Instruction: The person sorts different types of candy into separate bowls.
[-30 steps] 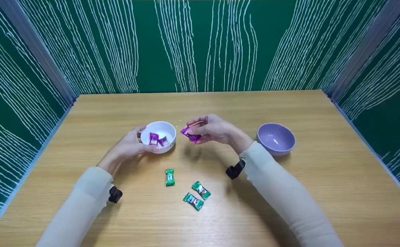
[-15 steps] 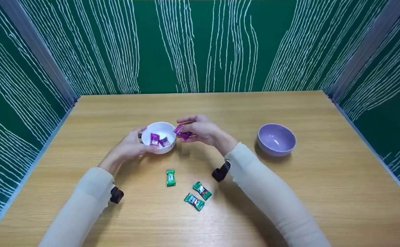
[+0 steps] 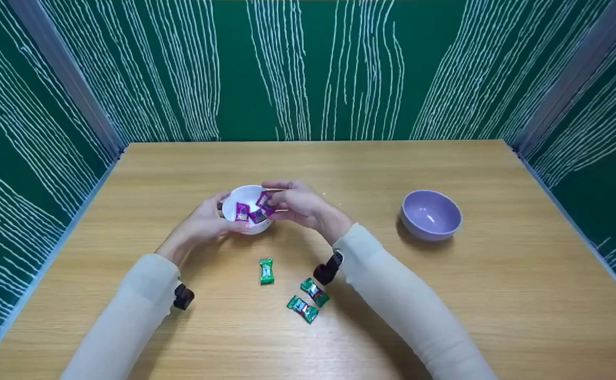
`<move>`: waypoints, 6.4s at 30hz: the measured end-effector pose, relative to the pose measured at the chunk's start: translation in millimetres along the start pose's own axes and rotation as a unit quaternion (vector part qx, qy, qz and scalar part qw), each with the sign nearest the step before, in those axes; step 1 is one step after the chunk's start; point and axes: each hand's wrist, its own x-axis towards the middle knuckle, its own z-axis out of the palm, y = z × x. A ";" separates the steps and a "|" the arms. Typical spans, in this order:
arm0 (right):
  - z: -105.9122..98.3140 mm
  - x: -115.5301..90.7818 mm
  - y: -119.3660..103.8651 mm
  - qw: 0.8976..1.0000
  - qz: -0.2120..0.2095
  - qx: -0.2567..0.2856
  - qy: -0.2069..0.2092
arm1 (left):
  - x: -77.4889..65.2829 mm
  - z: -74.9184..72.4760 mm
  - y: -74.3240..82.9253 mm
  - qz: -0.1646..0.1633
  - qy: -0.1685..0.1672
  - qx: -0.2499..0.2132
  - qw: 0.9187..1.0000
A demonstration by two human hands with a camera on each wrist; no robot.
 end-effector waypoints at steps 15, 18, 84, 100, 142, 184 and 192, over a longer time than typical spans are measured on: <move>3.0 -2.0 5.1 0.999 -0.014 0.018 -0.041 | -3.5 -0.4 0.3 -0.012 0.000 -0.011 1.000; 1.0 -1.9 6.8 0.999 -0.012 0.017 -0.041 | -3.7 0.2 -0.6 -0.008 -0.001 -0.002 1.000; -280.4 -188.5 33.8 0.921 -0.097 -0.367 0.093 | -60.2 63.4 20.0 0.134 -0.102 0.176 0.970; -301.3 -173.9 42.9 0.933 -0.084 -0.341 0.075 | -50.6 75.9 13.8 0.067 -0.094 0.220 0.969; -306.4 -174.9 45.9 0.938 -0.077 -0.335 0.049 | -45.7 84.4 32.8 0.108 -0.164 0.131 0.972; -306.1 -173.8 46.0 0.950 -0.063 -0.304 0.040 | 31.8 172.1 153.7 0.116 -0.213 -0.056 0.968; -306.2 -175.1 47.4 0.948 -0.057 -0.309 0.051 | 41.3 200.3 182.3 0.097 -0.204 -0.048 0.973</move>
